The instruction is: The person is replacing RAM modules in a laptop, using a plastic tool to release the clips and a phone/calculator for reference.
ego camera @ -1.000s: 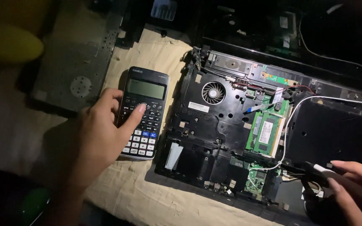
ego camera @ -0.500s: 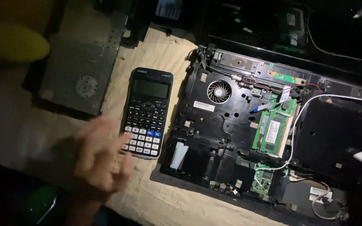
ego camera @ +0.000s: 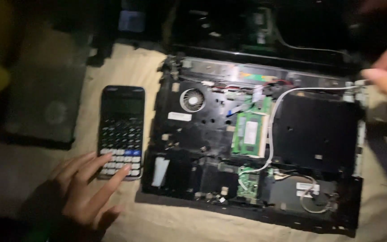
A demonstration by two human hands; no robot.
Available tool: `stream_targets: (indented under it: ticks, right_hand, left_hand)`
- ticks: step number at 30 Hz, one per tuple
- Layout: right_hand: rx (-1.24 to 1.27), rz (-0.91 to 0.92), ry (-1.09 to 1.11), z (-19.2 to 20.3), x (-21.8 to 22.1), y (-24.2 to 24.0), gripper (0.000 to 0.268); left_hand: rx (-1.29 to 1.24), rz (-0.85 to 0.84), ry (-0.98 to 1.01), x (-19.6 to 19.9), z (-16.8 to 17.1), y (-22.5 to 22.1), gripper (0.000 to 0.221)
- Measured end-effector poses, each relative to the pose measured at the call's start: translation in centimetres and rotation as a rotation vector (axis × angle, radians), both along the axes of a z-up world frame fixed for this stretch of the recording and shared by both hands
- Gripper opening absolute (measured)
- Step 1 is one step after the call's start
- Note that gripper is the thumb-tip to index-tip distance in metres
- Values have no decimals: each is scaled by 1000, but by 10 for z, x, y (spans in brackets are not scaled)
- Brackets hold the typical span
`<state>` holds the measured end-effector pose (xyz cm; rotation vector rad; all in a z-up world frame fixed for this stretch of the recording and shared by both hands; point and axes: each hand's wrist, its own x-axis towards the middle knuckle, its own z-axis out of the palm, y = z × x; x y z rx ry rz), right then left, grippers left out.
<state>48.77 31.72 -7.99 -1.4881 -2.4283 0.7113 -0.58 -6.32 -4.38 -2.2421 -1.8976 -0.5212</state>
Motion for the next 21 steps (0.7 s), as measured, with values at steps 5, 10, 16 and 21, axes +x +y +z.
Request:
stream_targets:
  ticks: [5, 10, 16, 21]
  right_hand:
    - [54, 54, 67, 69, -79, -50, 25]
    - [147, 108, -25, 87, -86, -57, 11]
    - [290, 79, -113, 83, -76, -61, 7]
    - [123, 47, 48, 72, -66, -55, 20]
  left_hand:
    - [21, 74, -99, 8, -20, -5, 70]
    - [-250, 140, -56, -19, -28, -31, 80]
    - [-207, 12, 103, -64, -61, -45, 85]
    - [-211, 219, -48, -31, -36, -44, 55]
